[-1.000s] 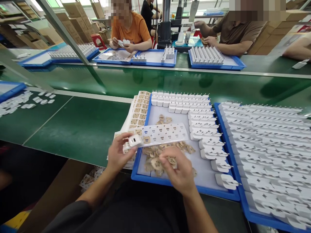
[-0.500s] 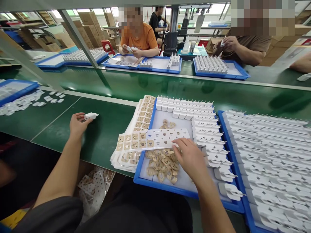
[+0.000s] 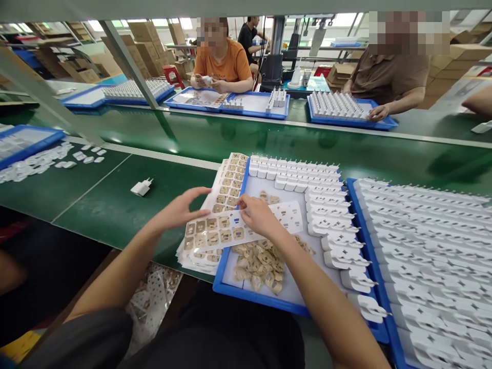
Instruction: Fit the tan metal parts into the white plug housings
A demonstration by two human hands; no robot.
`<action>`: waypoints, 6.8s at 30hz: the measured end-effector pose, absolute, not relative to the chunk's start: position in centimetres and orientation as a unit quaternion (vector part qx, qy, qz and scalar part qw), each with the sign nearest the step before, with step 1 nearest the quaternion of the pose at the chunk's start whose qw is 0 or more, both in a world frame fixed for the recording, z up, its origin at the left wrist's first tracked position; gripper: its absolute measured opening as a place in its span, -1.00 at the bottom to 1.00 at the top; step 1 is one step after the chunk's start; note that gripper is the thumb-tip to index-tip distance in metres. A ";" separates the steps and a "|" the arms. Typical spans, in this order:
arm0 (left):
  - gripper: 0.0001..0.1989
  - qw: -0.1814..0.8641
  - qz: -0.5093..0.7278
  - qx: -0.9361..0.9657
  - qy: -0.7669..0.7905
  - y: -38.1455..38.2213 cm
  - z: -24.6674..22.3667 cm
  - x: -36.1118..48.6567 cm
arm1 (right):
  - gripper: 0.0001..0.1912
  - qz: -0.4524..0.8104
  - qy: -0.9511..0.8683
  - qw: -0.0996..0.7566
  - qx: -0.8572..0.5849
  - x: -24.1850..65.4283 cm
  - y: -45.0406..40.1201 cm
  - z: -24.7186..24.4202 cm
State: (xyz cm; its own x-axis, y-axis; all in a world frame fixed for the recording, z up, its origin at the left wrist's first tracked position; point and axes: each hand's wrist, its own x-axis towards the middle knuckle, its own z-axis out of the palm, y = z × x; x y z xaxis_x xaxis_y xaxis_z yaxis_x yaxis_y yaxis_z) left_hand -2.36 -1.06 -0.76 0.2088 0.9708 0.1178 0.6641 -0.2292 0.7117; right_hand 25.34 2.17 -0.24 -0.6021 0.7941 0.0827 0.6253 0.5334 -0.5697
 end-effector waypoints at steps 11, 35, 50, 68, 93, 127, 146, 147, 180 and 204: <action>-0.42 0.560 0.108 0.719 0.397 0.7 2.3 5.0 | -0.84 0.107 -0.887 0.341 -0.293 29.3 -2.3 1.0; -0.37 0.691 0.146 0.620 0.341 0.5 1.7 5.9 | -0.91 0.231 -0.847 0.374 -0.300 29.8 -4.5 0.5; -0.38 0.694 0.150 0.612 0.348 0.3 1.3 5.9 | -0.87 0.345 -0.823 0.337 -0.300 30.8 -4.0 0.3; -0.26 0.573 0.083 0.699 0.420 1.4 0.7 5.6 | -0.93 0.317 -0.757 0.457 -0.343 33.3 -4.2 1.5; -0.78 0.223 0.244 0.828 0.453 7.0 1.5 16.3 | -0.90 0.176 -0.725 0.484 -0.458 35.2 -9.2 -3.2; -0.51 0.294 0.467 0.763 0.336 -10.8 -2.2 8.6 | -0.93 0.464 -0.587 0.508 -0.426 28.5 -11.5 0.6; -0.53 0.268 0.469 0.776 0.326 -10.7 -1.7 8.7 | -0.92 0.468 -0.573 0.515 -0.434 28.1 -11.4 0.8; -0.53 0.266 0.469 0.776 0.326 -10.6 -1.7 8.8 | -0.92 0.465 -0.576 0.513 -0.435 28.1 -11.4 0.8; -0.56 0.229 0.561 0.732 0.310 -10.9 -2.6 9.6 | -0.78 0.505 -0.570 0.510 -0.400 27.4 -11.2 -0.2; -0.45 0.122 0.556 0.777 0.269 -10.9 -3.1 10.0 | -0.89 0.519 -0.513 0.563 -0.388 26.6 -11.5 -0.4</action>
